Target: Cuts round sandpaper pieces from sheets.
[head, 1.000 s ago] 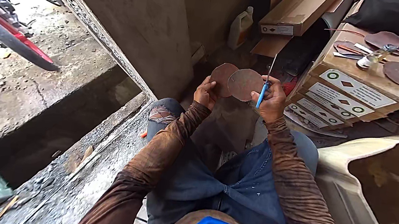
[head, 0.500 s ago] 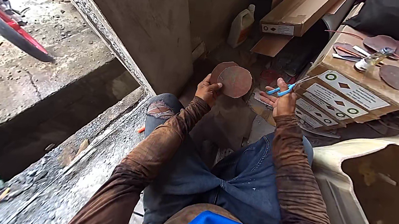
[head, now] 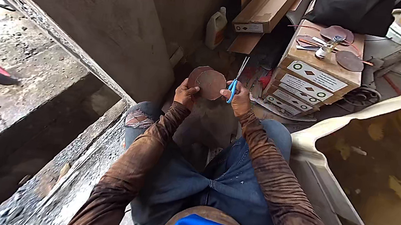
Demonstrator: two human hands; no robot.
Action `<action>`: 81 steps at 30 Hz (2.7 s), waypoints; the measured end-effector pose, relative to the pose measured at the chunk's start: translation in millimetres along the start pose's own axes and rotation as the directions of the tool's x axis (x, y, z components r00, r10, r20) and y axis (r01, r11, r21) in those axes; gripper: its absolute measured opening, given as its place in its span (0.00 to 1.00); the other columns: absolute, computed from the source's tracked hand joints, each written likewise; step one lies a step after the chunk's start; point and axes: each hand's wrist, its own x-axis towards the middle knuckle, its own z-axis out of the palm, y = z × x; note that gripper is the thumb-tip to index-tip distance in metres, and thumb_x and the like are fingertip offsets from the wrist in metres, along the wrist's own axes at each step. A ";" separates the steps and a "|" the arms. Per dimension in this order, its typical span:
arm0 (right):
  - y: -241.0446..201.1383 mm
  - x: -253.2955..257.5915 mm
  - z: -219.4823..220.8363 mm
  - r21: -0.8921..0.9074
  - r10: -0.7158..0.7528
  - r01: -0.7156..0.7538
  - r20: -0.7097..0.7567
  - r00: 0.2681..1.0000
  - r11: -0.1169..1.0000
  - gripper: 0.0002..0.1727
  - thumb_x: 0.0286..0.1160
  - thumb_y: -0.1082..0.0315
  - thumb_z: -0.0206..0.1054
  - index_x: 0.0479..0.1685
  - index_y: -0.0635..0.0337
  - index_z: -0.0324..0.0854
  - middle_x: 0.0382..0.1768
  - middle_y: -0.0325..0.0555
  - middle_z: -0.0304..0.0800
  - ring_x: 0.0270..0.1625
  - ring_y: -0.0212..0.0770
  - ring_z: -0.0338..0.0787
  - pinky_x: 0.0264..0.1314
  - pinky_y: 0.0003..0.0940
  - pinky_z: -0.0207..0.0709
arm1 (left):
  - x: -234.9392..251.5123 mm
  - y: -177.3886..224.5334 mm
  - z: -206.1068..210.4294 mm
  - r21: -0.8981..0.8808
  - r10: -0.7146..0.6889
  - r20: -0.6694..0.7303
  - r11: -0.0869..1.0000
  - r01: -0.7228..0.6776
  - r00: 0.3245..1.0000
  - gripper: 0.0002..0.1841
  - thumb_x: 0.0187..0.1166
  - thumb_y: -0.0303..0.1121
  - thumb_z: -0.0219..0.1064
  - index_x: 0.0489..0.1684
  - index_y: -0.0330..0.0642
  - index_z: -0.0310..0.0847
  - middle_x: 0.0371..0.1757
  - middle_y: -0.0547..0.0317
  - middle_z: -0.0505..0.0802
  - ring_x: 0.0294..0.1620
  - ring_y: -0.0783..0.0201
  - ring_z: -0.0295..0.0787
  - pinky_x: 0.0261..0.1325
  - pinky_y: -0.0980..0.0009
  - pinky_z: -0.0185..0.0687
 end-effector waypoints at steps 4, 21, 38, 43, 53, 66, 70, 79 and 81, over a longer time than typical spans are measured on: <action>9.9 5.3 6.1 -0.020 -0.024 0.024 -0.017 1.000 1.000 0.27 0.59 0.76 0.80 0.62 0.67 0.80 0.40 0.53 0.94 0.34 0.41 0.93 0.39 0.38 0.91 | -1.1 0.3 -4.3 0.018 -0.003 0.024 1.000 0.003 1.000 0.18 0.81 0.17 0.60 0.66 0.41 0.78 0.52 0.53 0.91 0.47 0.59 0.92 0.52 0.57 0.91; 13.0 4.9 9.2 -0.141 -0.128 0.118 -0.063 0.990 0.983 0.26 0.59 0.73 0.81 0.61 0.65 0.81 0.35 0.49 0.93 0.31 0.37 0.92 0.37 0.35 0.89 | -8.0 12.3 9.1 -0.176 -0.251 -0.060 0.955 0.237 0.966 0.25 0.95 0.48 0.44 0.75 0.40 0.73 0.63 0.40 0.89 0.56 0.44 0.91 0.52 0.44 0.89; 5.8 -0.6 13.7 -0.497 -0.367 0.265 -0.118 0.923 0.826 0.26 0.60 0.65 0.80 0.61 0.62 0.83 0.40 0.50 0.95 0.40 0.42 0.95 0.46 0.45 0.89 | -15.3 0.3 13.0 -0.142 -0.288 0.076 0.945 0.296 0.955 0.31 0.95 0.56 0.38 0.80 0.41 0.67 0.69 0.37 0.86 0.62 0.38 0.88 0.57 0.38 0.87; 6.1 -1.0 11.6 -0.372 -0.307 0.236 -0.143 0.941 0.898 0.27 0.59 0.67 0.81 0.61 0.62 0.82 0.35 0.47 0.93 0.34 0.37 0.93 0.40 0.37 0.89 | -14.7 -1.3 13.7 -0.059 -0.244 0.102 0.966 0.250 0.965 0.22 0.95 0.41 0.48 0.80 0.41 0.69 0.68 0.38 0.86 0.63 0.40 0.88 0.58 0.38 0.88; 10.1 3.3 12.4 -0.272 -0.246 0.196 -0.161 0.956 0.942 0.26 0.56 0.68 0.83 0.57 0.62 0.83 0.31 0.43 0.91 0.29 0.32 0.90 0.35 0.32 0.87 | -14.1 -2.2 12.8 -0.021 -0.236 0.056 0.971 0.238 0.970 0.20 0.95 0.42 0.49 0.75 0.40 0.74 0.63 0.38 0.88 0.57 0.40 0.91 0.51 0.39 0.90; 2.7 22.9 -31.8 -0.133 -0.079 0.046 -0.254 0.964 0.990 0.28 0.67 0.59 0.82 0.62 0.64 0.80 0.40 0.48 0.95 0.38 0.40 0.96 0.41 0.39 0.93 | -5.3 16.8 5.2 -0.066 -0.240 -0.150 0.970 0.232 0.959 0.21 0.93 0.44 0.54 0.77 0.43 0.75 0.64 0.38 0.88 0.57 0.39 0.91 0.51 0.39 0.90; 1.9 16.8 -20.1 -0.094 -0.109 0.095 -0.161 0.981 0.991 0.26 0.69 0.59 0.81 0.60 0.65 0.80 0.39 0.48 0.96 0.38 0.41 0.96 0.39 0.38 0.93 | -5.5 13.6 5.1 -0.059 -0.239 -0.140 0.971 0.233 0.961 0.21 0.93 0.43 0.55 0.77 0.42 0.75 0.65 0.37 0.88 0.58 0.39 0.90 0.53 0.38 0.90; 6.2 7.0 2.2 -0.034 -0.036 0.035 -0.027 0.999 0.999 0.28 0.60 0.73 0.83 0.62 0.66 0.80 0.38 0.48 0.94 0.32 0.36 0.92 0.35 0.31 0.88 | -10.9 7.1 4.4 0.040 -0.251 -0.041 0.967 0.253 0.967 0.19 0.93 0.41 0.55 0.72 0.39 0.77 0.57 0.41 0.91 0.52 0.45 0.93 0.51 0.45 0.91; 8.7 9.1 0.0 0.008 -0.058 0.058 -0.036 0.998 0.998 0.27 0.58 0.74 0.82 0.61 0.66 0.81 0.37 0.47 0.94 0.32 0.34 0.91 0.35 0.30 0.87 | -10.6 7.6 4.0 0.017 -0.260 0.006 0.965 0.260 0.965 0.19 0.93 0.41 0.54 0.72 0.39 0.77 0.56 0.41 0.91 0.50 0.47 0.93 0.50 0.48 0.92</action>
